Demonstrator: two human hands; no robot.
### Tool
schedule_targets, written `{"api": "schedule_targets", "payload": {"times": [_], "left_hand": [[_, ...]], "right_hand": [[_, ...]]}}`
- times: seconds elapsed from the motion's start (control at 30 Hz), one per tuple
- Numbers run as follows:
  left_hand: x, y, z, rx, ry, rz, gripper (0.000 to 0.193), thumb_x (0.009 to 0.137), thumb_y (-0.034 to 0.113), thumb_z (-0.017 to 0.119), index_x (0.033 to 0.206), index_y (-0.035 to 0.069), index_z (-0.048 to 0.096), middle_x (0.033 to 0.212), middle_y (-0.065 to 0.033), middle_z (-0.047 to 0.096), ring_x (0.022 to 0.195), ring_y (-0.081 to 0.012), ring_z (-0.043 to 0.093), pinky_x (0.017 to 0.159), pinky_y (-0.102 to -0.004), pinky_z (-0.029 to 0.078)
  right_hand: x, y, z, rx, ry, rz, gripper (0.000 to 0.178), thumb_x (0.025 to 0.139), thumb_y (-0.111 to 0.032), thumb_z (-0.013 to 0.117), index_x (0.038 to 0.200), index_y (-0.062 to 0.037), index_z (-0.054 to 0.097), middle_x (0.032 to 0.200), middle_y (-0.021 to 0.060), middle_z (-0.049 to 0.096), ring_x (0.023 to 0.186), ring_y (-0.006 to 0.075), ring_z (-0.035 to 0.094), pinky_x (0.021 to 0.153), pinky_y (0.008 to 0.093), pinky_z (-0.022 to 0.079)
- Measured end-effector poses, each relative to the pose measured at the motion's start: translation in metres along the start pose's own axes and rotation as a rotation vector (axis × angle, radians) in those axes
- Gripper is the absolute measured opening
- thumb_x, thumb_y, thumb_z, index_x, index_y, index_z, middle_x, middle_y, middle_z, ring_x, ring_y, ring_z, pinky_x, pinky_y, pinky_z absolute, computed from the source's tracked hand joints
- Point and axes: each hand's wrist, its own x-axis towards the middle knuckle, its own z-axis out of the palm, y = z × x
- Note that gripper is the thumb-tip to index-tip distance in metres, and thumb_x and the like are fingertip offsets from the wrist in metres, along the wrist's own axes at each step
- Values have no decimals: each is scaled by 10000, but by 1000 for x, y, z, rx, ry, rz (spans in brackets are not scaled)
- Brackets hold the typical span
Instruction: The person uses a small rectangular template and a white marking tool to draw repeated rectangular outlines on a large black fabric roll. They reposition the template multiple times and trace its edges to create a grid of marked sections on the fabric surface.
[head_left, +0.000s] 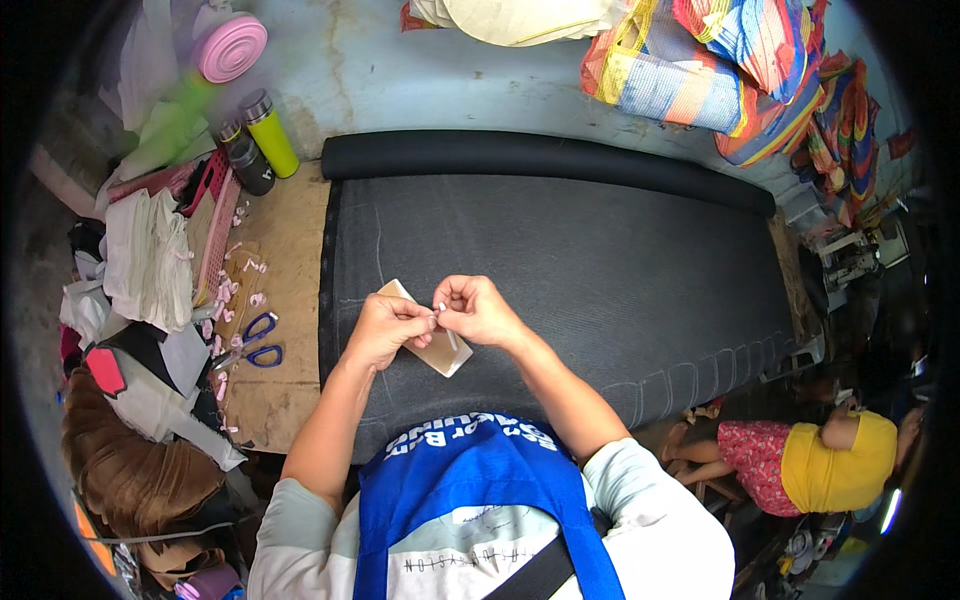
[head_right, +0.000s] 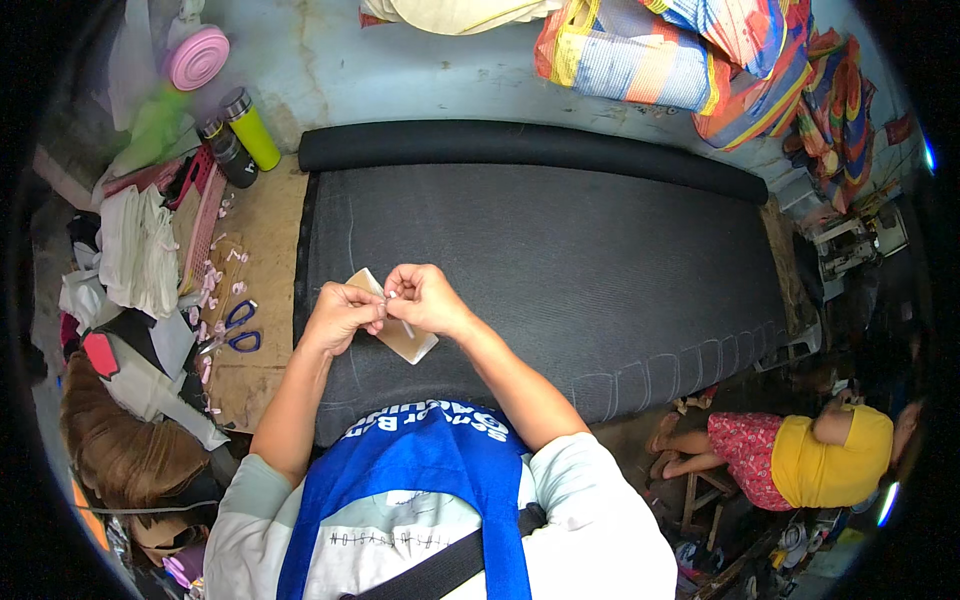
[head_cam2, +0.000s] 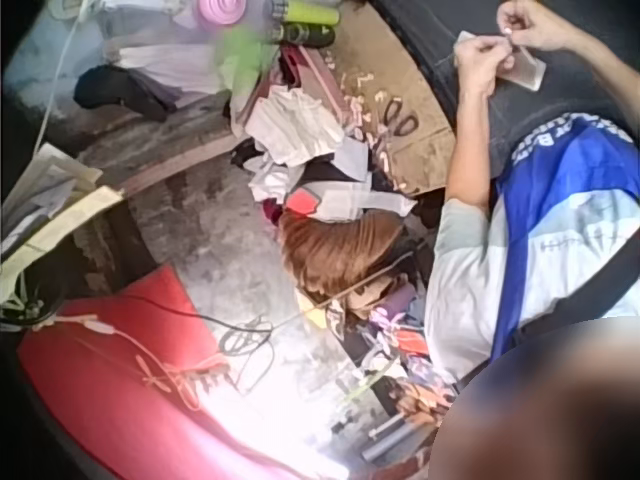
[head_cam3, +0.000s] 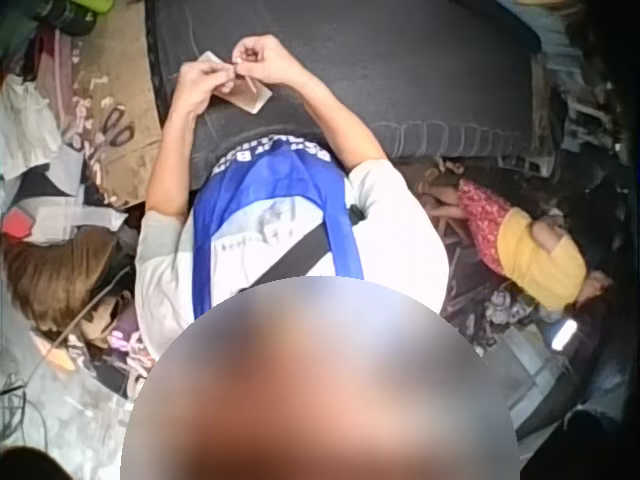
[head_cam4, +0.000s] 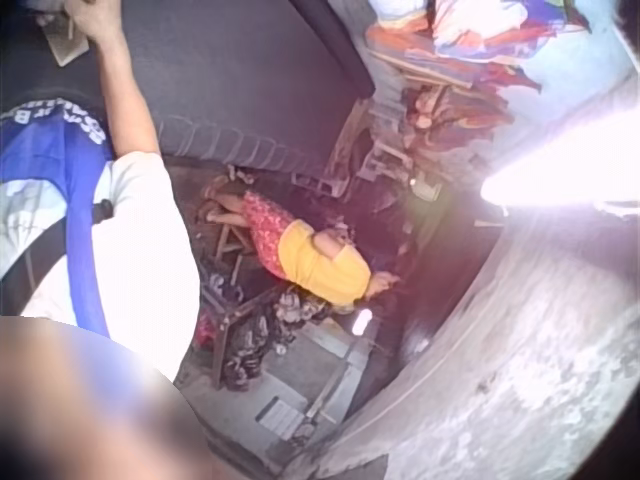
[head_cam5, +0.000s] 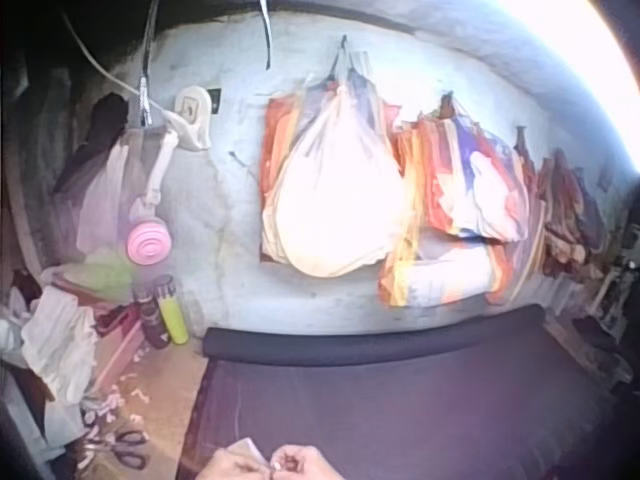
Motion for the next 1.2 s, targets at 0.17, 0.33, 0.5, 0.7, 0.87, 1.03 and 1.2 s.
{"api": "schedule_targets", "payload": {"times": [0.17, 0.33, 0.5, 0.7, 0.87, 1.03, 1.2], "left_hand": [[2, -11, -4, 5, 96, 53, 60, 723, -24, 654, 753, -73, 639, 638, -116, 619, 534, -137, 592, 476, -225, 480], [-6, -10, -30, 23, 169, 64, 86, 711, -37, 659, 779, -84, 639, 655, -117, 625, 539, -135, 597, 488, -226, 490], [-23, 1, -63, 102, 220, 69, 94, 709, -20, 663, 782, -74, 639, 669, -113, 630, 545, -139, 601, 501, -232, 494], [-39, 13, -128, 224, 325, 69, 87, 713, -2, 631, 776, -60, 643, 666, -108, 629, 547, -134, 597, 503, -229, 488], [-33, 20, -227, 544, 718, 240, 108, 752, 47, 608, 762, -45, 661, 672, -103, 632, 524, -154, 580, 505, -269, 469], [-25, 21, -279, 1550, 992, 314, 199, 736, 193, 665, 788, 1, 682, 818, -157, 656, 770, -297, 630, 671, -389, 489], [-26, 13, -265, 1589, 1193, 91, 220, 703, 223, 691, 750, 8, 684, 733, -169, 646, 729, -319, 639, 642, -396, 496]], "right_hand": [[15, 32, -15, -156, 355, 59, 63, 759, 37, 553, 734, -21, 547, 647, 29, 591, 582, 100, 598, 511, 225, 475], [20, 58, -53, -89, 530, -56, 33, 763, 12, 564, 753, -19, 561, 663, 38, 616, 530, 65, 539, 458, 210, 416], [23, 69, -75, -127, 656, -123, 38, 761, 24, 558, 766, -9, 576, 658, 30, 615, 540, 43, 522, 477, 188, 398], [30, 82, -97, -25, 761, -139, 27, 779, 15, 557, 783, 10, 583, 694, 55, 624, 597, 99, 591, 530, 217, 454], [30, 92, -123, -356, 926, -8, 142, 759, -34, 589, 881, 29, 623, 761, 83, 652, 714, 148, 631, 651, 259, 504], [4, 89, -128, -1270, 544, 9, 320, 691, -150, 683, 1000, -71, 663, 1060, 108, 614, 1007, 296, 550, 882, 391, 441], [-14, 85, -110, -1541, 403, 192, 262, 729, -196, 685, 961, -74, 682, 971, 99, 626, 963, 272, 563, 816, 378, 465]]}}
